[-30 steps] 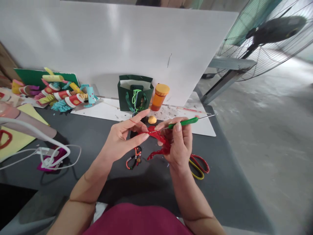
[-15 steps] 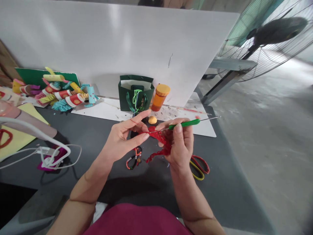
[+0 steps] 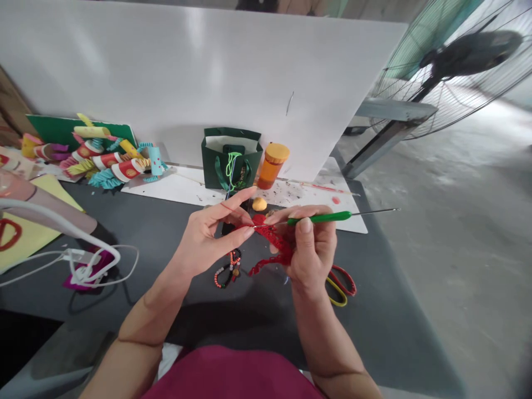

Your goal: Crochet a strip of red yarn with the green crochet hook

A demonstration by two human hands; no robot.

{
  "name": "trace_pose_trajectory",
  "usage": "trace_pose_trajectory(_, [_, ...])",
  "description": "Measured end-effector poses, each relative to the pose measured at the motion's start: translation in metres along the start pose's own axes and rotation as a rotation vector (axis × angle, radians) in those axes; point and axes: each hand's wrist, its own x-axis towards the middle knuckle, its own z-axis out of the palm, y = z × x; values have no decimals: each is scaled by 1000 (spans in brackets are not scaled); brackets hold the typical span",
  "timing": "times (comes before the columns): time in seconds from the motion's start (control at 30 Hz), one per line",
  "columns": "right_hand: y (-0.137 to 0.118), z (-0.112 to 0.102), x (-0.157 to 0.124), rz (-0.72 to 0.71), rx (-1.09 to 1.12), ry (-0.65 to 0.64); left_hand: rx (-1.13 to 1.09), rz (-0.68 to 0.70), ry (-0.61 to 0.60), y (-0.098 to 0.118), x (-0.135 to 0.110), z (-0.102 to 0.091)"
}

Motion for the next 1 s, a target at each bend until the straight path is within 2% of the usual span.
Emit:
trace_pose_trajectory(0.4, [-6, 0, -3, -109, -18, -47, 33, 15, 10, 0, -2, 0])
trace_pose_trajectory(0.53, [-5, -2, -4, -207, -72, -96, 48, 48, 23, -2, -2, 1])
trace_pose_trajectory(0.8, [3, -7, 0, -560, -247, -210, 110, 88, 31, -8, -1, 1])
trace_pose_trajectory(1.0, [6, -11, -2, -638, -381, -264, 240, 101, 117, -10, -1, 4])
